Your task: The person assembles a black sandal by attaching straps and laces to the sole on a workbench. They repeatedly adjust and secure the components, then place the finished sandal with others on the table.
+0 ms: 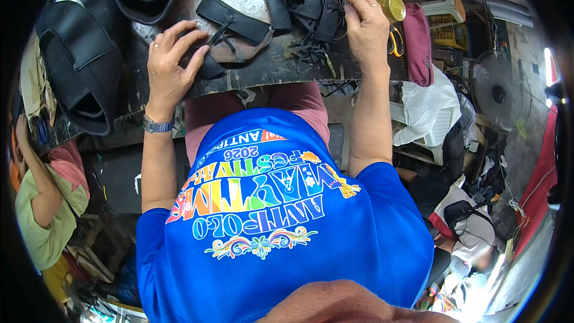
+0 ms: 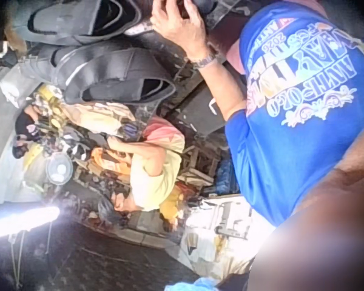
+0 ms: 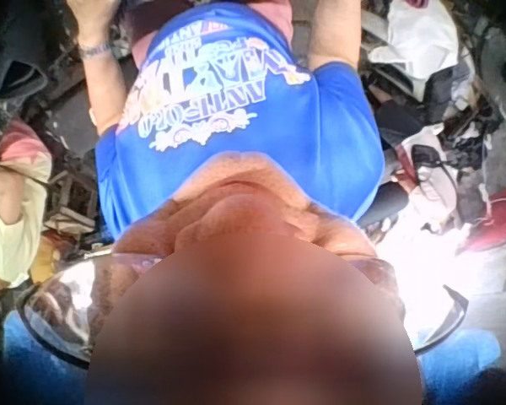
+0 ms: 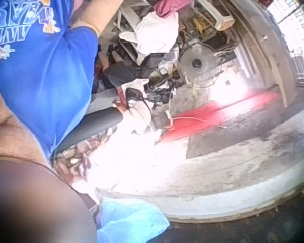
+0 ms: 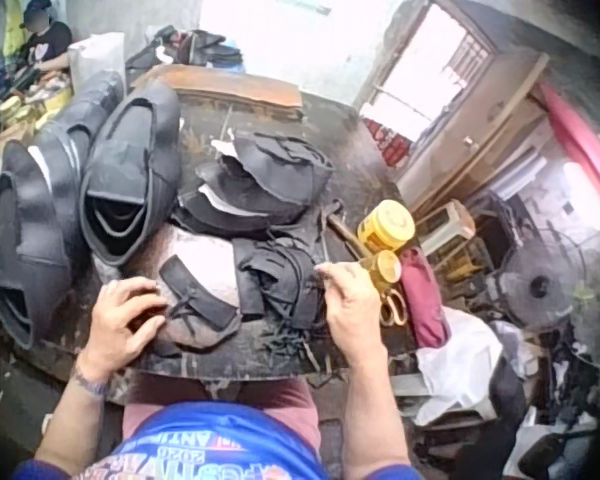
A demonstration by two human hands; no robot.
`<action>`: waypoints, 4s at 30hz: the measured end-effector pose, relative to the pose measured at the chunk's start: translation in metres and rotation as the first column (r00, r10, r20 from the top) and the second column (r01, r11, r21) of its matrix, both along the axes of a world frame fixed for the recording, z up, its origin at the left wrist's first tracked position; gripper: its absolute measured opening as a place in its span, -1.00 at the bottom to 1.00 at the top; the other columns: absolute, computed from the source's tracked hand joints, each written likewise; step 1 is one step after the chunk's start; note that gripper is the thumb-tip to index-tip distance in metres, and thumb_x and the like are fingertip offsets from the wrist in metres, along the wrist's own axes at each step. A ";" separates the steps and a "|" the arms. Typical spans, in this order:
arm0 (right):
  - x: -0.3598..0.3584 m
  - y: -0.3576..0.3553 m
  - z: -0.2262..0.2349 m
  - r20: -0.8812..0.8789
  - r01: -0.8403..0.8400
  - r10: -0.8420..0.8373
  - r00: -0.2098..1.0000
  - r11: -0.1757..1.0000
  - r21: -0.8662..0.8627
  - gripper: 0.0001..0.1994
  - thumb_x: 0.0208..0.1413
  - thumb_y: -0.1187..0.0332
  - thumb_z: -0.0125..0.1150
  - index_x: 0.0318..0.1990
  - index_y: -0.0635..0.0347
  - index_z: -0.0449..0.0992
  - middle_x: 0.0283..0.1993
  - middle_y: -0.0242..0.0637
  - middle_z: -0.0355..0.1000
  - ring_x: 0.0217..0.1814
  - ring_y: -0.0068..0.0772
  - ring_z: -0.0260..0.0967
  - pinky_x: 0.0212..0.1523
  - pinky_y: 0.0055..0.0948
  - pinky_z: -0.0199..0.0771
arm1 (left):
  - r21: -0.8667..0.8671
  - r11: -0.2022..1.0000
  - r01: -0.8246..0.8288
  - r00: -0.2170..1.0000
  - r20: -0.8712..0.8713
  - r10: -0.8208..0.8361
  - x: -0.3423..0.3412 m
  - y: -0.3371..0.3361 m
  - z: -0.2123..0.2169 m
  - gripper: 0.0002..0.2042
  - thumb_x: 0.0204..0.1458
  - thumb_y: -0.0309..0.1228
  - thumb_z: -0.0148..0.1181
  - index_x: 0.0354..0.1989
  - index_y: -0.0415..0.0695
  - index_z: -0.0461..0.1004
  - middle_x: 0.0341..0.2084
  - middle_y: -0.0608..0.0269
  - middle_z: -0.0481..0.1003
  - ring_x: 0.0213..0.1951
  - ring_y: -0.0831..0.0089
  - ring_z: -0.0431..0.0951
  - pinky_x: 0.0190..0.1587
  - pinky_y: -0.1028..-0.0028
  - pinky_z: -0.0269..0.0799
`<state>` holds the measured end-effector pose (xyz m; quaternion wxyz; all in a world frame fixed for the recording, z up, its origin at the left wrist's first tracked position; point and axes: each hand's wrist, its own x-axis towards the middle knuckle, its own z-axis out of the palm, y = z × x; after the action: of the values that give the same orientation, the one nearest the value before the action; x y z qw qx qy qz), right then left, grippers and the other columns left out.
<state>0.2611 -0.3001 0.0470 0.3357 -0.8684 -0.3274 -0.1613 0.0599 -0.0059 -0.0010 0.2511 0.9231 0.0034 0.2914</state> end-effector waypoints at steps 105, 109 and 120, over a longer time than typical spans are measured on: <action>0.012 -0.006 0.057 0.255 -0.235 0.347 0.902 0.893 -0.384 -0.77 -0.23 0.49 0.51 -0.35 -0.05 0.70 -0.01 -0.34 0.48 0.23 -0.05 0.38 0.21 -0.08 0.34 | 0.275 0.954 0.116 0.986 -0.146 -0.078 0.007 -0.010 -0.004 -0.44 0.21 -0.01 0.15 0.40 0.18 0.40 0.42 0.39 0.32 0.31 0.29 0.36 0.38 0.25 0.14; -0.010 0.003 0.075 0.196 -0.306 0.317 0.928 0.948 -0.083 -0.76 -0.12 0.55 0.53 -0.24 0.20 0.68 -0.01 -0.33 0.53 0.16 -0.29 0.44 0.21 -0.32 0.39 | 0.282 0.953 0.111 0.985 -0.160 -0.067 0.007 -0.010 -0.005 -0.44 0.22 0.00 0.15 0.40 0.20 0.40 0.42 0.39 0.33 0.31 0.30 0.36 0.37 0.25 0.14; -0.040 0.134 -0.039 -0.181 -0.227 0.233 0.955 0.972 0.053 -0.85 0.11 0.40 0.42 -0.21 0.24 0.65 -0.31 -0.18 0.60 -0.31 -0.33 0.59 -0.22 -0.41 0.56 | 0.134 0.985 0.111 0.990 -0.104 -0.097 0.008 -0.008 -0.007 -0.44 0.17 -0.02 0.24 0.34 0.12 0.41 0.32 0.34 0.40 0.29 0.32 0.38 0.35 0.25 0.18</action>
<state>0.2210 -0.1662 0.0082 0.3951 -0.8301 -0.3909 -0.0444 0.0675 -0.0141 -0.0079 0.2005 0.9503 -0.0530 0.2321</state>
